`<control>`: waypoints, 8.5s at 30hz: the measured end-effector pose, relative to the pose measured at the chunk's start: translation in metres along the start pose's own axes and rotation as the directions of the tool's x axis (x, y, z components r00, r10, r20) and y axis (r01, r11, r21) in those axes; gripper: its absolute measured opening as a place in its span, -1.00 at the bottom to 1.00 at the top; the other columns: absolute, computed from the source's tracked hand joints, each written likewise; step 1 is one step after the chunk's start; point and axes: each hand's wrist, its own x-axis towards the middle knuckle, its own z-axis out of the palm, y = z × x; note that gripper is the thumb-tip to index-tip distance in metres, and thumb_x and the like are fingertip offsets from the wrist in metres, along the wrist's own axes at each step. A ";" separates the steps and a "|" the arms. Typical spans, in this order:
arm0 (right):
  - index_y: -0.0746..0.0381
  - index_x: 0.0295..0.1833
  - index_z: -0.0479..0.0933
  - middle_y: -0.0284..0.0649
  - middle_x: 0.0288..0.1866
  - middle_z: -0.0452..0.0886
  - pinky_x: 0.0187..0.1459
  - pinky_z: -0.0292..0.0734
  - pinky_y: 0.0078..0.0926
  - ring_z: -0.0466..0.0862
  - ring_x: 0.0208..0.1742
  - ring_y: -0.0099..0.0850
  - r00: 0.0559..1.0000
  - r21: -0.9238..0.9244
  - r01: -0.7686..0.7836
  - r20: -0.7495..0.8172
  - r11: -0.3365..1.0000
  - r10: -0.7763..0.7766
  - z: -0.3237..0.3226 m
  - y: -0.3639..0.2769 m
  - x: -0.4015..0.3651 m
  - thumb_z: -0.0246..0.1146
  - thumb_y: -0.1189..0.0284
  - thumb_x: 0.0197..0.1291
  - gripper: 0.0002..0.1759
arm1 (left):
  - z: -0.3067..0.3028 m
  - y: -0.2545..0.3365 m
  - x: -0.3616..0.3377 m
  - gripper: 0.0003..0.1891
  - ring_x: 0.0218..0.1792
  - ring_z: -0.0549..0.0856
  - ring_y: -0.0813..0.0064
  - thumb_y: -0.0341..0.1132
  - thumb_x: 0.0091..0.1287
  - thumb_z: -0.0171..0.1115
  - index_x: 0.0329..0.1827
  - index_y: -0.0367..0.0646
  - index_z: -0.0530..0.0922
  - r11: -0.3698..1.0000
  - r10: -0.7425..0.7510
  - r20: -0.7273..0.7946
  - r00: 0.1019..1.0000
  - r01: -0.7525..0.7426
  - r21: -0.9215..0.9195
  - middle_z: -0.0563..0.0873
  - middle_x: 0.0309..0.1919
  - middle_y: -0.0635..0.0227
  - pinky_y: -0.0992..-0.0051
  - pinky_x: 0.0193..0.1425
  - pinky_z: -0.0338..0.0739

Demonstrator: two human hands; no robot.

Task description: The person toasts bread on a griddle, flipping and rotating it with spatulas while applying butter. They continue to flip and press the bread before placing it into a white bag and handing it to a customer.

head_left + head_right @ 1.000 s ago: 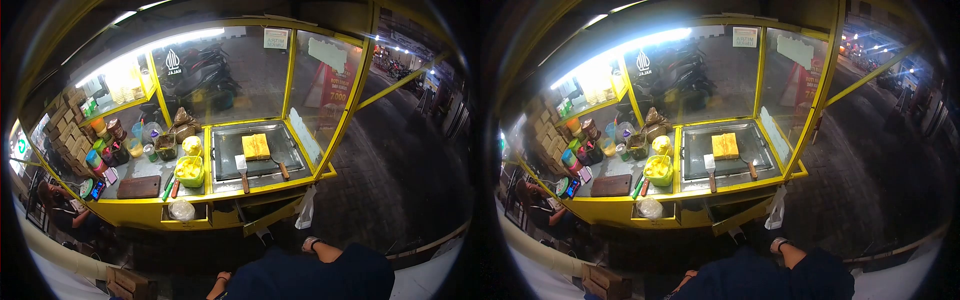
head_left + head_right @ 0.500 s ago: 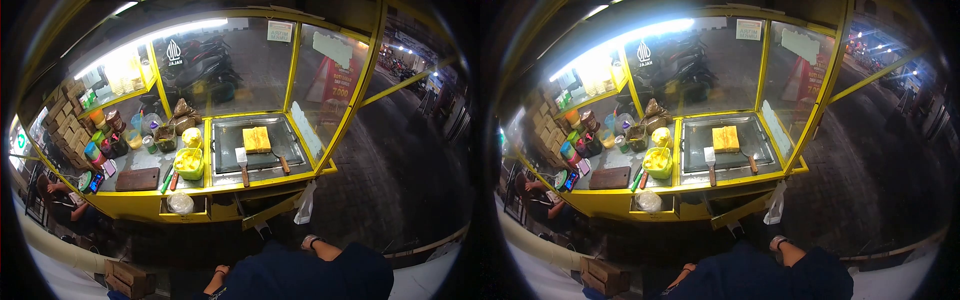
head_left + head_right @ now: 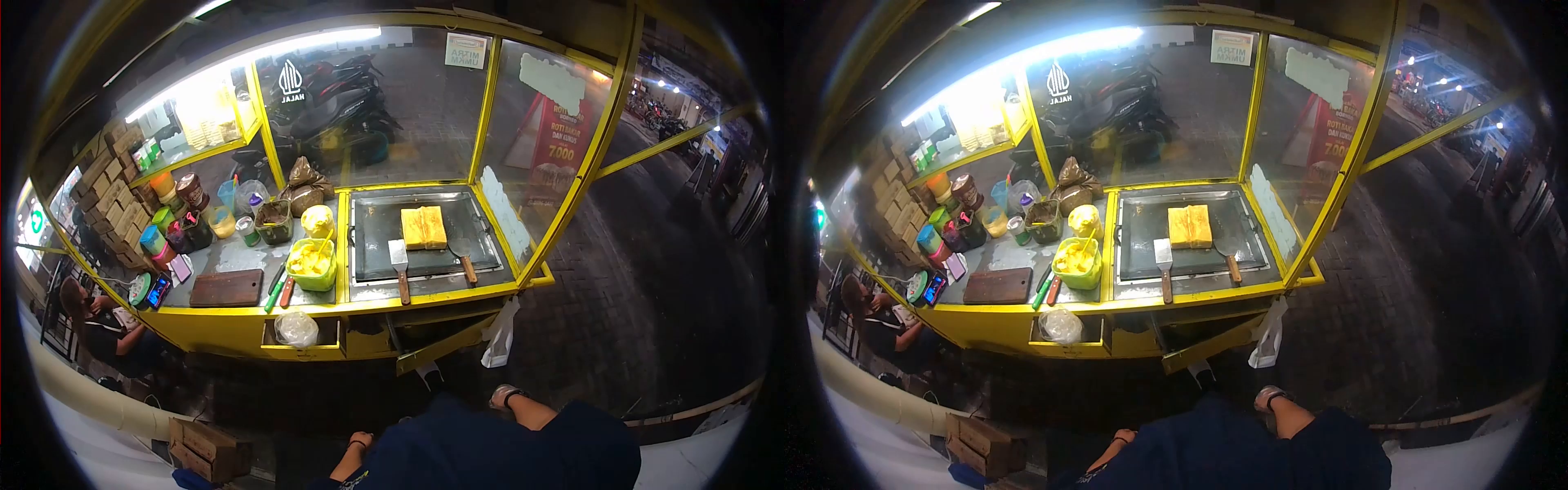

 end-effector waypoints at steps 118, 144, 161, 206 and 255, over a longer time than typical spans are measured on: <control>0.07 -0.14 0.69 -0.12 -0.11 0.70 -0.03 0.59 -0.15 0.69 -0.06 -0.15 0.998 0.030 -0.007 -0.057 1.000 0.008 -0.026 0.003 -0.020 0.24 0.37 -0.02 -0.72 | 0.010 -0.014 0.005 -0.64 0.11 0.65 0.12 -0.24 0.14 0.10 -0.06 -0.13 0.69 0.993 -0.004 -0.037 0.999 0.000 -0.117 0.70 0.02 0.09 0.24 0.21 0.49; 0.26 -0.36 0.59 0.04 -0.42 0.64 -0.24 0.54 -0.11 0.66 -0.31 0.00 0.421 0.672 0.069 -0.690 0.737 0.589 -0.301 0.111 0.037 0.29 0.05 0.08 -0.57 | -0.173 0.324 -0.012 -0.66 -0.32 0.73 0.23 -0.07 0.22 0.28 -0.32 -0.23 0.61 0.716 0.566 -0.531 0.630 -0.696 -0.064 0.72 -0.43 0.15 0.32 -0.19 0.59; 0.25 -0.40 0.43 -0.21 -0.62 0.43 -0.56 0.39 -0.38 0.49 -0.64 -0.36 0.668 0.720 0.676 -0.690 0.160 0.280 -0.333 0.141 0.035 0.16 0.45 0.01 -0.90 | -0.209 0.415 0.037 -0.55 -0.36 0.74 0.10 0.01 0.17 0.22 -0.25 -0.30 0.62 0.904 0.359 -0.261 0.896 -0.404 -0.143 0.71 -0.46 0.03 0.22 -0.20 0.63; 0.30 -0.23 0.43 0.00 -0.36 0.62 -0.17 0.55 -0.23 0.66 -0.24 -0.06 0.426 0.475 0.291 -0.841 0.830 0.332 -0.375 0.080 0.033 0.21 0.38 0.14 -0.79 | -0.201 0.491 -0.034 -0.68 -0.13 0.66 -0.21 -0.25 0.32 -0.02 -0.02 -0.34 0.36 0.845 0.531 -0.301 0.792 -0.467 0.261 0.65 -0.20 -0.28 -0.05 0.00 0.50; 0.32 -0.19 0.41 0.14 -0.39 0.59 -0.22 0.52 -0.03 0.62 -0.30 0.11 0.448 0.582 0.354 -0.792 0.732 0.414 -0.381 0.072 0.030 0.14 0.28 0.17 -0.70 | -0.193 0.500 -0.016 -0.66 -0.05 0.64 -0.21 -0.31 0.29 0.01 0.01 -0.40 0.32 0.849 0.526 -0.260 0.809 -0.482 0.217 0.63 -0.14 -0.34 0.02 0.07 0.51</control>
